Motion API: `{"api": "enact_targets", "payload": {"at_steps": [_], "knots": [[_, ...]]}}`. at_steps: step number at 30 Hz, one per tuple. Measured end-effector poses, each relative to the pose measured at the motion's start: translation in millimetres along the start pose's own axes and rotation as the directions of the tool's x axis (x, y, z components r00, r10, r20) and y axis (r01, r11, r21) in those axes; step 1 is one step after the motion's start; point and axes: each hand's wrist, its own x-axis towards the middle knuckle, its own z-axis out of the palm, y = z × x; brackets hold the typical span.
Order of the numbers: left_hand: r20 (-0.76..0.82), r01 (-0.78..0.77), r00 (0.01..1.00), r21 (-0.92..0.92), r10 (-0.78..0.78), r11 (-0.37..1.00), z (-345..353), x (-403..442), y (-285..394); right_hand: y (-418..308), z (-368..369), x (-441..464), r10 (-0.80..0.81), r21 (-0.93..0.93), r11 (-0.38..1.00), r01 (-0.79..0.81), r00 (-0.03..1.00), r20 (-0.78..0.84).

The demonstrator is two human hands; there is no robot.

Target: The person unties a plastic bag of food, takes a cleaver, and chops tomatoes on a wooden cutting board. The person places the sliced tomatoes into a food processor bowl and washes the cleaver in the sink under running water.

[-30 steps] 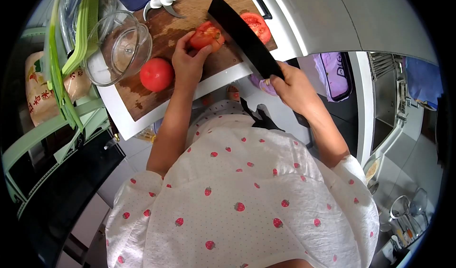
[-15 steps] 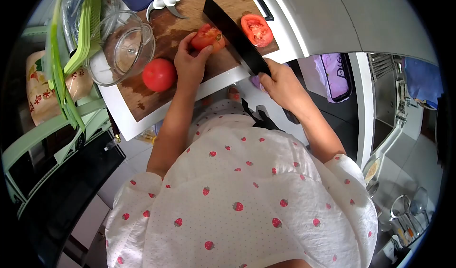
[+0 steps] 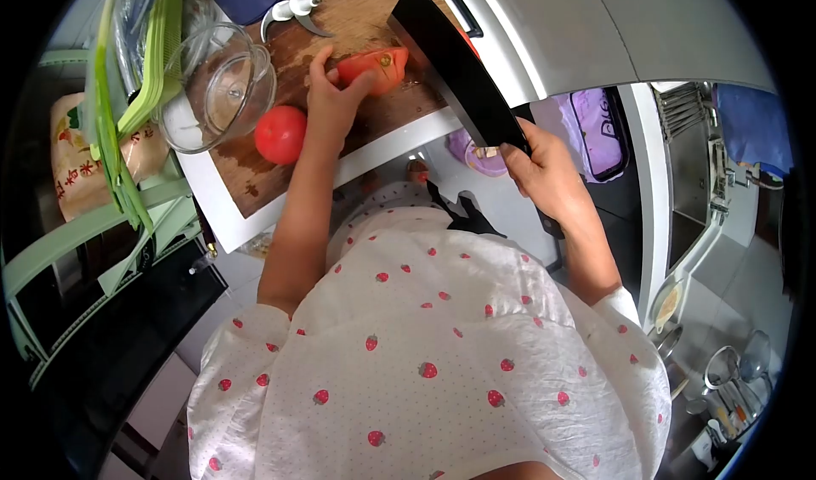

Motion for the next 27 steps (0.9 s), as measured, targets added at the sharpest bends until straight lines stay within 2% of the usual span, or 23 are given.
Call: {"api": "enact_targets", "payload": {"at_steps": [2,6,8,12,14,15,17,18,21,23,27], "knots": [[0.048,0.131,0.990,-0.019,-0.130,0.991,-8,5,6,5,-2,-6,-0.001,0.012,1.000,0.001,1.000,-0.002],[0.095,0.117,0.988,0.042,-0.120,0.992,-12,18,-2,12,-1,-12,-0.058,-0.058,0.997,0.058,0.998,-0.004],[0.157,0.102,0.981,0.062,-0.111,0.993,-12,22,-5,22,3,-13,-0.207,-0.083,0.976,0.203,0.978,-0.037],[0.178,0.110,0.976,0.080,-0.123,0.991,-13,26,-7,25,3,-16,-0.214,-0.114,0.972,0.207,0.976,-0.049],[0.137,0.021,0.990,-0.003,-0.020,1.000,-7,24,-5,25,3,-17,-0.166,-0.135,0.978,0.160,0.985,-0.038],[0.138,0.021,0.990,-0.005,-0.020,1.000,-7,28,-12,24,3,-17,-0.166,-0.136,0.978,0.159,0.985,-0.039],[0.055,-0.102,0.994,0.220,0.093,0.970,-5,37,-30,22,3,-17,-0.200,-0.136,0.972,0.192,0.978,-0.052],[0.055,-0.103,0.994,0.217,0.093,0.971,-4,35,-28,23,3,-17,-0.200,-0.138,0.972,0.191,0.978,-0.053],[0.135,-0.114,0.987,0.244,0.083,0.963,-5,26,-19,25,3,-16,-0.199,-0.132,0.973,0.191,0.979,-0.051],[0.246,-0.280,0.946,0.283,0.213,0.917,-7,22,-17,23,1,-16,-0.182,-0.141,0.975,0.174,0.982,-0.043],[0.230,-0.287,0.947,0.295,0.224,0.911,-5,26,-20,20,-1,-18,-0.150,-0.153,0.978,0.144,0.988,-0.029]]}}
